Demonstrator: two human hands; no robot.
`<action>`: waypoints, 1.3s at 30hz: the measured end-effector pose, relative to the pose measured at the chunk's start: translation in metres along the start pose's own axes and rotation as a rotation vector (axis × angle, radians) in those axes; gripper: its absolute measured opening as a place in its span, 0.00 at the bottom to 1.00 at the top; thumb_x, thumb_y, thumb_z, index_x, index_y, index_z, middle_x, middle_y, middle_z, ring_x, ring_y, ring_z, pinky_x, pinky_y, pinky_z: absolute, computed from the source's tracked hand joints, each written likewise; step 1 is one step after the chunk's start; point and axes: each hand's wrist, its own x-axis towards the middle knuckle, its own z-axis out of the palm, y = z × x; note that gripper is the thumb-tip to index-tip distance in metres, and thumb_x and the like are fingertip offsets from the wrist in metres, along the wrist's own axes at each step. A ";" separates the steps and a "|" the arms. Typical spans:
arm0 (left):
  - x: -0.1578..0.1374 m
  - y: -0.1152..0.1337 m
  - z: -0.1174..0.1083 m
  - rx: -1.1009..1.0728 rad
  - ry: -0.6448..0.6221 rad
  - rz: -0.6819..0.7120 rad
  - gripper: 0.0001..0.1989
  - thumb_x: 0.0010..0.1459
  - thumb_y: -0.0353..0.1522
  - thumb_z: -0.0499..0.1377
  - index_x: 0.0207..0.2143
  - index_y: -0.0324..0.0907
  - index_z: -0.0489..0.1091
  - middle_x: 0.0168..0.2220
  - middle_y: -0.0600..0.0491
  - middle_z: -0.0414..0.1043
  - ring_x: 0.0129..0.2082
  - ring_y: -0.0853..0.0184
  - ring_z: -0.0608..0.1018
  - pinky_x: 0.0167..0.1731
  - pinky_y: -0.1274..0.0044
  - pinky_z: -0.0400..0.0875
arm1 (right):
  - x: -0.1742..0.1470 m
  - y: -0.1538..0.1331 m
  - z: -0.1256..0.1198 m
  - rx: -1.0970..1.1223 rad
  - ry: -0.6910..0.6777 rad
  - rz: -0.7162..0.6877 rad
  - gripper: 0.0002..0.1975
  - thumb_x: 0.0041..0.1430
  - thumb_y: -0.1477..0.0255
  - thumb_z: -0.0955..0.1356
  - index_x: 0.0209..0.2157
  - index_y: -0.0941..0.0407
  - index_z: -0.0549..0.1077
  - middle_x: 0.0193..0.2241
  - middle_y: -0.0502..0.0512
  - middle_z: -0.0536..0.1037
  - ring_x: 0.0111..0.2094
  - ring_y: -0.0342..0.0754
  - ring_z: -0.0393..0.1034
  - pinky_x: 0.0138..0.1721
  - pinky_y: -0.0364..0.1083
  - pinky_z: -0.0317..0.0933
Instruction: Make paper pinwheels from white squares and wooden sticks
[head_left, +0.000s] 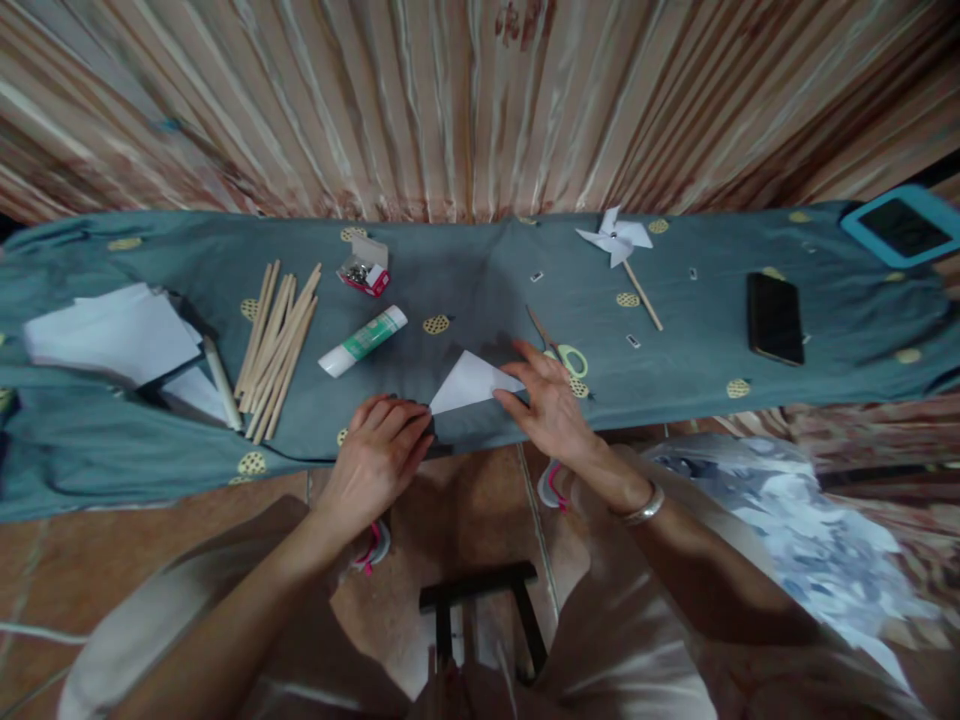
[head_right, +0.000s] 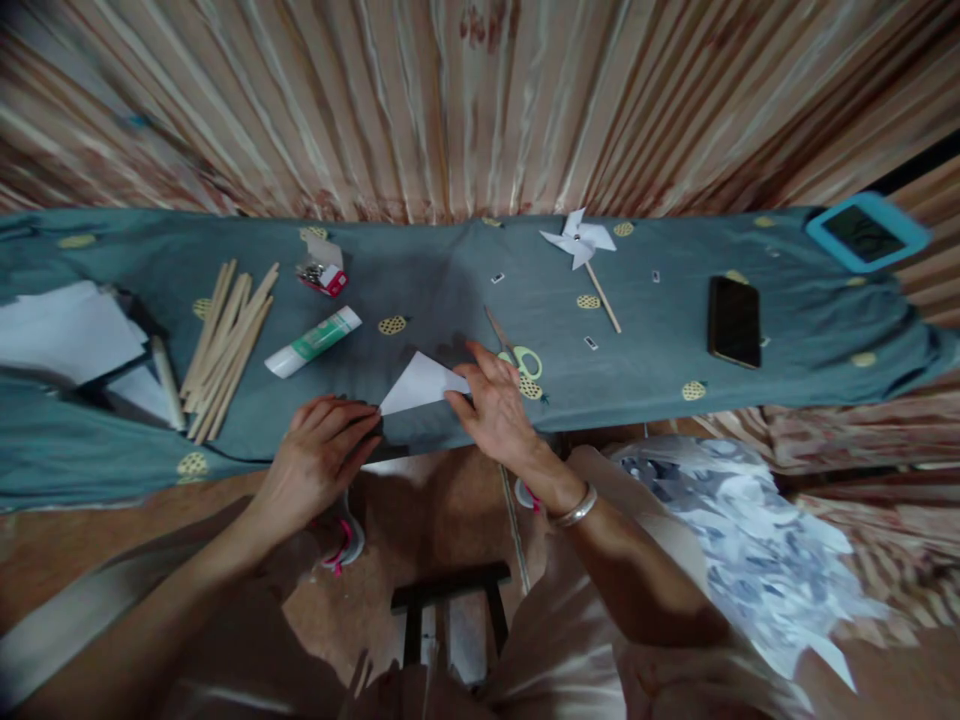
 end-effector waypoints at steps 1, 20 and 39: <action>0.001 0.000 0.000 -0.010 0.006 -0.012 0.07 0.63 0.29 0.57 0.43 0.37 0.72 0.41 0.46 0.78 0.41 0.59 0.76 0.48 0.63 0.70 | 0.002 -0.001 0.000 0.054 0.011 0.015 0.12 0.62 0.64 0.66 0.42 0.55 0.75 0.58 0.64 0.70 0.59 0.60 0.64 0.59 0.61 0.56; 0.034 -0.002 0.016 -0.167 0.127 -0.180 0.14 0.62 0.33 0.58 0.50 0.43 0.69 0.46 0.46 0.72 0.47 0.58 0.75 0.45 0.65 0.73 | 0.003 -0.010 -0.004 0.469 0.049 0.167 0.03 0.55 0.70 0.67 0.30 0.54 0.72 0.43 0.55 0.80 0.32 0.44 0.73 0.40 0.47 0.67; 0.050 0.011 0.031 -0.222 0.056 -0.119 0.21 0.62 0.24 0.53 0.57 0.42 0.61 0.45 0.47 0.75 0.41 0.62 0.77 0.42 0.69 0.71 | 0.006 -0.009 -0.014 0.536 -0.071 0.155 0.15 0.59 0.56 0.67 0.35 0.55 0.74 0.27 0.50 0.77 0.28 0.44 0.70 0.31 0.43 0.63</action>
